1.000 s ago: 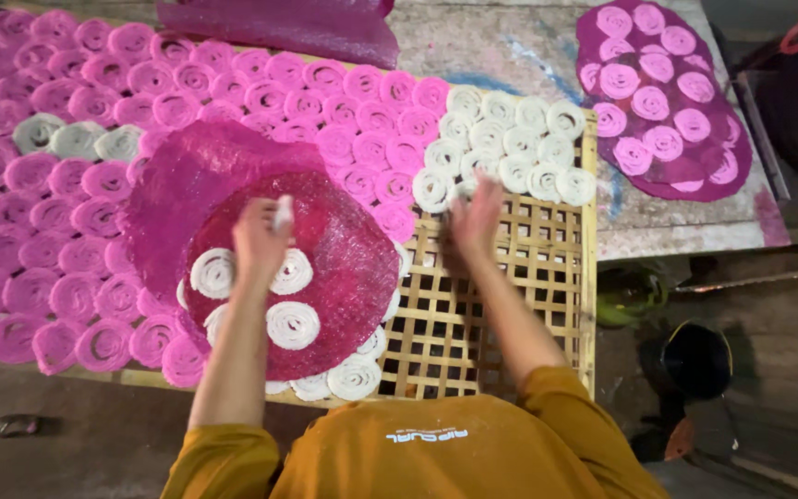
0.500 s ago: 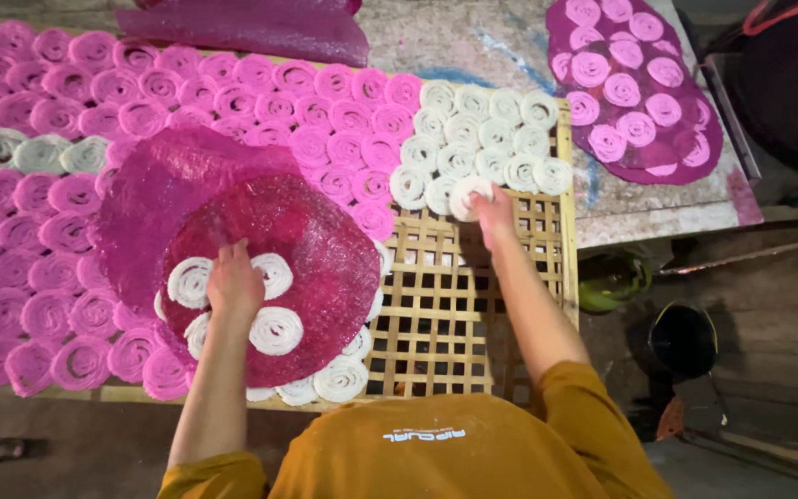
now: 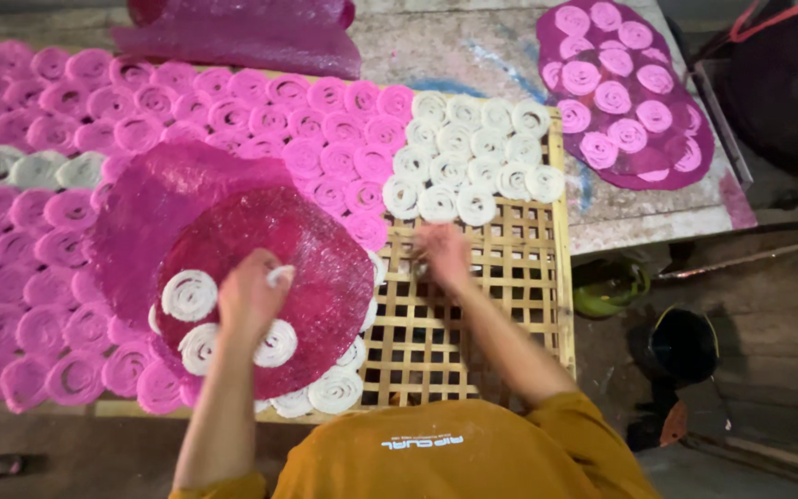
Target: The person places white rolled items onto pink circular bases arranged on a wooden lattice table. They repeatedly pick up rolls and position them in patterns, occasionally adjusting the placement of the bases.
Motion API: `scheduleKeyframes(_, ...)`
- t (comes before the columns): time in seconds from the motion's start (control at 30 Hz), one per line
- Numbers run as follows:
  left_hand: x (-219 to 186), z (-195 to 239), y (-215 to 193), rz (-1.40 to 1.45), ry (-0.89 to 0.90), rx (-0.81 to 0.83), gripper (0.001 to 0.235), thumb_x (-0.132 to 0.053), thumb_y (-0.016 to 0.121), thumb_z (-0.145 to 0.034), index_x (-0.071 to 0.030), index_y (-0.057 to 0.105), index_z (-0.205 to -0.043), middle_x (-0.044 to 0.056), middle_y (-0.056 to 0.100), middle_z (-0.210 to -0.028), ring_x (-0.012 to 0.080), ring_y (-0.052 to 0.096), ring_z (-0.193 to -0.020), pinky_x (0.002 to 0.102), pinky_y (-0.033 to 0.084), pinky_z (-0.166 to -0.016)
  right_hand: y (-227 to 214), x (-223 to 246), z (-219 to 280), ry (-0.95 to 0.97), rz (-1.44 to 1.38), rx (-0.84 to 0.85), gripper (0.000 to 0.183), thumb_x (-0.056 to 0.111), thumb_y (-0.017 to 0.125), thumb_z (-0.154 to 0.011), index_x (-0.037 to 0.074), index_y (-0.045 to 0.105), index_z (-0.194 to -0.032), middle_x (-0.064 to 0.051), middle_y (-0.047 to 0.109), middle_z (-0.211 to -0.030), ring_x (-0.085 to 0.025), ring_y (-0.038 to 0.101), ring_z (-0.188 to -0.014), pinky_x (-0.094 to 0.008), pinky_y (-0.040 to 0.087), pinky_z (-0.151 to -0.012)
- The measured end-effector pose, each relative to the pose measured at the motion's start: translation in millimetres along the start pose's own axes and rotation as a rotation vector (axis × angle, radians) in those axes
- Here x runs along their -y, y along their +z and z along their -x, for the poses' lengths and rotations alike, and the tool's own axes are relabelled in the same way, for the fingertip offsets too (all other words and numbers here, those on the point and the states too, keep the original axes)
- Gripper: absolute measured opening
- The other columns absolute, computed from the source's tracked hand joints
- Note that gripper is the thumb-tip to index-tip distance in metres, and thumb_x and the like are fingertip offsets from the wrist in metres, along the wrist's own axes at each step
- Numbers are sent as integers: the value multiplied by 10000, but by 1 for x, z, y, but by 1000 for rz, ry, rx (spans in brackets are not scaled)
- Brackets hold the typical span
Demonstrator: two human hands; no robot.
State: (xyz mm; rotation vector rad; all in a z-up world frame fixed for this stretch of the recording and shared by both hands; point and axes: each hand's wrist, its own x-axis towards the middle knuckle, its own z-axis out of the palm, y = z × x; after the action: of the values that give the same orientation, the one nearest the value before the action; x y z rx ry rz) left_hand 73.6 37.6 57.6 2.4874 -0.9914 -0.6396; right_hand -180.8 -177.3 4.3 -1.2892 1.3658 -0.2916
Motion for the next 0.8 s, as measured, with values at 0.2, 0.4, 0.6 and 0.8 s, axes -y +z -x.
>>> scheduleKeyframes(0.2,-80,52,21,175,39,329,404,-264,659,-931,-142,590,-1310,100,721,-1154,245,750,-967,413,613,-866,39,-24,33,182,-1067,573,495,179,526,-1028,-125,451,-1411,-282,625,-1309,-327,644,-1222,-362,575,-946)
scheduleKeyframes(0.4,27,55,15,-264,228,-38,584,-109,728,-834,-70,552,-1389,175,604,-1367,348,574,-1246,476,505,-1023,-82,-53,-75,-27,-774,-146,529,-42,560,-935,-27,427,-1447,-202,625,-1379,-280,671,-1204,-398,554,-991)
scheduleKeyframes(0.6,77,46,41,-436,41,160,451,-337,752,-878,-114,636,-1252,142,642,-1282,334,596,-1245,470,516,-1016,-143,-85,-137,-514,253,-531,447,76,717,-889,45,600,-1319,-206,685,-1249,-330,670,-1148,-467,532,-990)
scheduleKeyframes(0.8,65,41,7,-68,136,263,427,-361,755,-850,-108,667,-1183,186,751,-1094,371,706,-1037,488,550,-895,-130,-58,-104,-455,619,-645,642,132,747,-875,30,469,-1445,-254,546,-1325,-422,530,-1251,-481,459,-1047)
